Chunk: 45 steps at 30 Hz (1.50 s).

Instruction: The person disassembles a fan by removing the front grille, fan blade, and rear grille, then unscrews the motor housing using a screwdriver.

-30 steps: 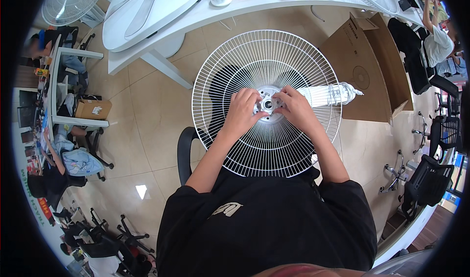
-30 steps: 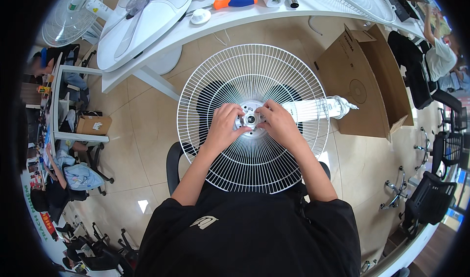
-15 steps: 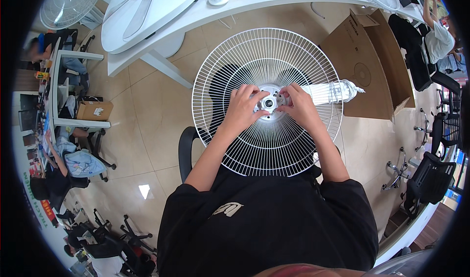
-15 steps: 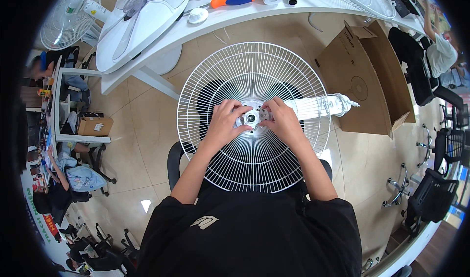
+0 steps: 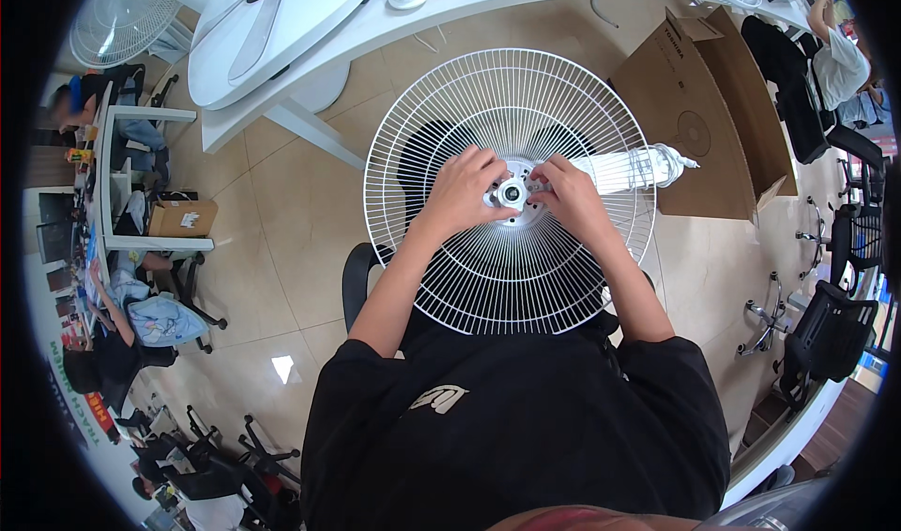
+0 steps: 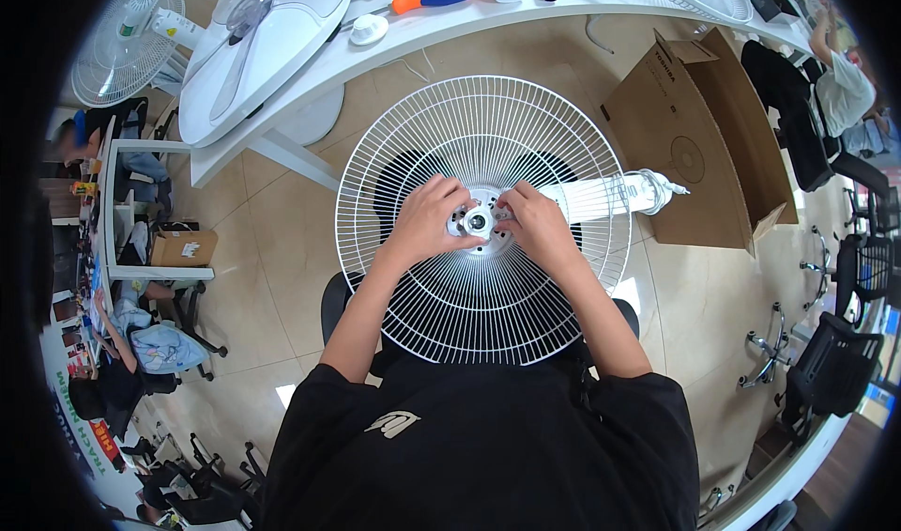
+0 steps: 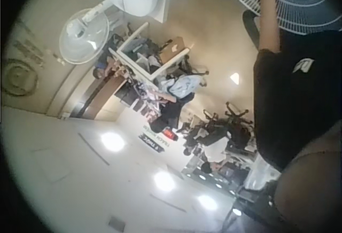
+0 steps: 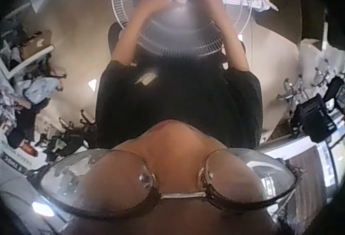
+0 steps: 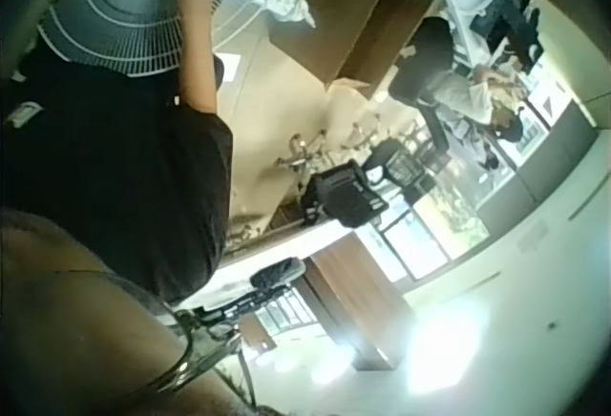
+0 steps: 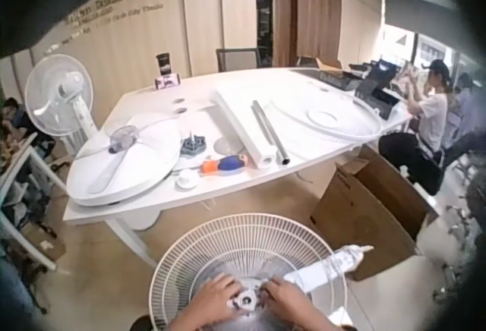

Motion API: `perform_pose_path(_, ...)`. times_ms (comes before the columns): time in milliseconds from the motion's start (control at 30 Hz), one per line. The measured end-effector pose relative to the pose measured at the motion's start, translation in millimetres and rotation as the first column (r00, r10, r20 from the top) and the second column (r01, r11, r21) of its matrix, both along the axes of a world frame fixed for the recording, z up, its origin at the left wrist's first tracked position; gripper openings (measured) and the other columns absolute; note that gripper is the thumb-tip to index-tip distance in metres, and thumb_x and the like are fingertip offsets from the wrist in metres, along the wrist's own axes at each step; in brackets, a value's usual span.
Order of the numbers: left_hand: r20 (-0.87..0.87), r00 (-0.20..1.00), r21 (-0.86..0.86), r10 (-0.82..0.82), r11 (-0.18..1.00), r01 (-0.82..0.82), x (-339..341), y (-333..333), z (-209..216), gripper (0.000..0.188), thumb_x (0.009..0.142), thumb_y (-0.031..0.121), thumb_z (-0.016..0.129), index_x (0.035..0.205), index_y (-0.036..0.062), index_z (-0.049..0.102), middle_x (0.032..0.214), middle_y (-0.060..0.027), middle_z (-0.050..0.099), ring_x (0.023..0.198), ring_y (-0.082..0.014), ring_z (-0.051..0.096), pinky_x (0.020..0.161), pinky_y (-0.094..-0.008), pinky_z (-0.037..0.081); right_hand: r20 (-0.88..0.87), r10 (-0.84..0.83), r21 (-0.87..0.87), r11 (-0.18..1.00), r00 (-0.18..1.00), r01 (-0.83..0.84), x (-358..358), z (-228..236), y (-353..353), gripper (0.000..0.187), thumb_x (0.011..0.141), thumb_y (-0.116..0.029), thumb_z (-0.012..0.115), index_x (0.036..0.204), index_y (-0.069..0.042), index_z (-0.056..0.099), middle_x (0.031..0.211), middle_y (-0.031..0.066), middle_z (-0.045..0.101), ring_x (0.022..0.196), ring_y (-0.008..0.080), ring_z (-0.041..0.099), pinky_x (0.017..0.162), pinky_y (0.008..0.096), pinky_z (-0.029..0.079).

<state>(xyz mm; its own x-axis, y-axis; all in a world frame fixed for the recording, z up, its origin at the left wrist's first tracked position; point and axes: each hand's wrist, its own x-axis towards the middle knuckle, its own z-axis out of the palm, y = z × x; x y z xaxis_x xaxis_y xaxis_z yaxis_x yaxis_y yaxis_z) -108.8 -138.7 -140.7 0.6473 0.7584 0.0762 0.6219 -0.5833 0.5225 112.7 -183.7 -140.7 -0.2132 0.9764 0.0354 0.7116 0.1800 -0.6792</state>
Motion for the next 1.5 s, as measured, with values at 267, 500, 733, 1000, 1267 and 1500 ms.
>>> perform_pose_path(267, 0.021, 1.000, 0.024, 0.004, 1.000, -0.004, 3.4, -0.8, -3.8, 0.051, 0.064, 0.040, 0.089, 0.093, 0.0080, 0.063, 0.098, -0.0040, 0.055, 0.097, -0.0233, 0.056, 0.083, -0.0384, 0.047, -0.013, -0.006, 0.041, 0.999, 1.000, 0.007, -1.6, -0.5, 0.8, 0.023, 0.076, -0.008, 0.078, 0.094, 0.000, 0.067, 0.093, 0.0126, 0.063, 0.082, 0.0317, 0.068, 0.072, 0.0411, 0.055)
perform_pose_path(500, 0.075, 0.996, 0.160, 0.046, 0.986, -0.057, 5.1, -14.0, -10.5, 0.050, 0.068, 0.045, 0.086, 0.085, 0.0071, 0.058, 0.093, -0.0059, 0.053, 0.093, -0.0241, 0.056, 0.080, -0.0394, 0.046, -0.075, -0.043, 0.004, 0.999, 0.996, 0.043, -1.2, 2.0, 0.8, 0.020, 0.078, -0.007, 0.077, 0.093, 0.002, 0.067, 0.092, 0.0133, 0.063, 0.077, 0.0317, 0.068, 0.070, 0.0406, 0.055)
perform_pose_path(733, 0.075, 0.986, 0.212, 0.148, 0.964, -0.161, 16.9, -21.3, -12.1, 0.051, 0.067, 0.044, 0.084, 0.088, 0.0038, 0.060, 0.091, -0.0076, 0.054, 0.092, -0.0240, 0.055, 0.078, -0.0395, 0.040, -0.076, -0.087, 0.053, 0.994, 0.993, 0.092, -3.2, 0.9, 1.7, 0.019, 0.078, -0.005, 0.078, 0.093, 0.002, 0.068, 0.090, 0.0125, 0.065, 0.078, 0.0284, 0.069, 0.070, 0.0366, 0.056)
perform_pose_path(1000, 0.152, 0.981, 0.114, 0.118, 0.984, -0.136, 8.6, -24.7, -8.2, 0.067, 0.074, 0.046, 0.085, 0.117, 0.0011, 0.061, 0.120, -0.0116, 0.055, 0.107, -0.0270, 0.057, 0.093, -0.0429, 0.044, -0.130, -0.051, -0.057, 0.997, 0.990, 0.044, 3.9, 3.8, 2.7, 0.018, 0.081, -0.003, 0.075, 0.097, 0.002, 0.070, 0.090, 0.0109, 0.063, 0.077, 0.0247, 0.067, 0.070, 0.0352, 0.055)
perform_pose_path(1267, 0.107, 0.991, 0.033, 0.075, 0.996, -0.079, -0.5, -28.9, -13.0, 0.055, 0.080, 0.035, 0.082, 0.122, 0.0051, 0.063, 0.121, -0.0112, 0.056, 0.110, -0.0264, 0.057, 0.095, -0.0407, 0.044, -0.090, 0.035, -0.124, 0.991, 0.995, -0.046, 5.1, 16.1, 1.0, 0.024, 0.078, -0.006, 0.079, 0.100, 0.000, 0.072, 0.091, 0.0092, 0.064, 0.078, 0.0214, 0.067, 0.073, 0.0348, 0.055)
perform_pose_path(1500, 0.086, 0.993, 0.094, 0.080, 0.992, -0.088, 10.3, -21.6, -12.3, 0.052, 0.076, 0.039, 0.084, 0.102, 0.0007, 0.061, 0.103, -0.0095, 0.052, 0.090, -0.0232, 0.055, 0.081, -0.0370, 0.043, -0.047, 0.040, -0.122, 0.992, 0.998, -0.045, 5.6, 13.2, 2.8, 0.024, 0.078, -0.006, 0.078, 0.101, -0.001, 0.073, 0.095, 0.0103, 0.065, 0.083, 0.0246, 0.069, 0.078, 0.0360, 0.057)
